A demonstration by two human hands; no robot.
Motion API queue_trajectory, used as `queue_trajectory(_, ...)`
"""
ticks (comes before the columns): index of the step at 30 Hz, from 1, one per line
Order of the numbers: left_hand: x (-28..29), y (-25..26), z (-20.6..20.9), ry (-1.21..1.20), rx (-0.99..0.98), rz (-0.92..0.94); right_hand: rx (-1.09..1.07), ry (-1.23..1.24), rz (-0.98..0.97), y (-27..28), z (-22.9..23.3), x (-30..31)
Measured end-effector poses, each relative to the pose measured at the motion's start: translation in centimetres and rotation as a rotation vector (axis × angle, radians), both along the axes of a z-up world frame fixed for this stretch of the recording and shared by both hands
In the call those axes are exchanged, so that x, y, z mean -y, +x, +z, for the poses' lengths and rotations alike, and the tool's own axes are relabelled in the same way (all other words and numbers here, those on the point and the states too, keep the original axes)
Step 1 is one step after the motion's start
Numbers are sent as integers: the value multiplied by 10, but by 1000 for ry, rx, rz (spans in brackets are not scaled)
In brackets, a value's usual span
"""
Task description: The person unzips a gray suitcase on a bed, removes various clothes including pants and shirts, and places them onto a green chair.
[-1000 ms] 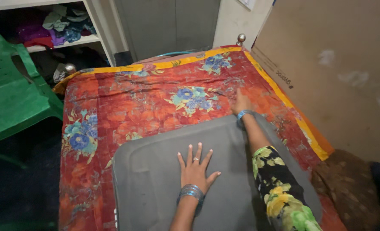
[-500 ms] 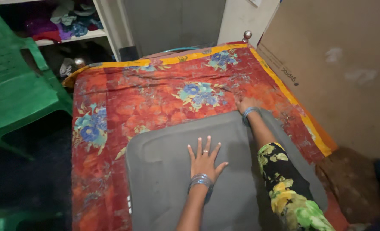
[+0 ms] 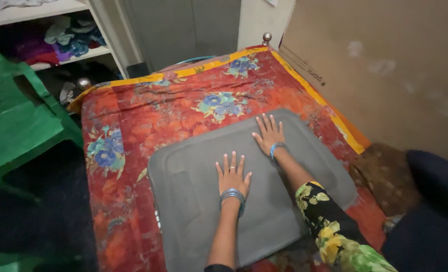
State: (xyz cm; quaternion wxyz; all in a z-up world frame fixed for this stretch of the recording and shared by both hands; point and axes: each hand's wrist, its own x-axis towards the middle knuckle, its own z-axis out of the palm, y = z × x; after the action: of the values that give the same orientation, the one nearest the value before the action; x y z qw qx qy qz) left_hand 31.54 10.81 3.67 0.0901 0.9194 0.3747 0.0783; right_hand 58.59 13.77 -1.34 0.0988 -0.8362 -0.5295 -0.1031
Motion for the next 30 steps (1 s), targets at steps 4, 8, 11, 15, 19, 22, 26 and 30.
queue_trajectory(4, 18, -14, -11, 20, 4, 4, -15, -30, 46, -31, 11, 28)
queue_trajectory(8, 31, -27, -22, 32, -40, -23, -40, -145, 58, -63, 18, 55)
queue_trajectory(11, 39, -36, -26, 60, -48, -61, -57, -191, 86, -82, 19, 74)
queue_trajectory(15, 51, -50, -26, 34, -103, -90, -41, -235, 147, -102, 20, 98)
queue_trajectory(19, 64, -65, -28, 31, -90, -109, -62, -291, 175, -123, 23, 119)
queue_trajectory(22, 71, -76, -33, 61, -31, -128, -87, -312, 246, -138, 28, 134)
queue_trajectory(26, 81, -90, -34, 70, -10, -134, -44, -300, 313, -160, 34, 158)
queue_trajectory(30, 90, -105, -29, 55, 2, -174, -33, -243, 459, -181, 40, 190)
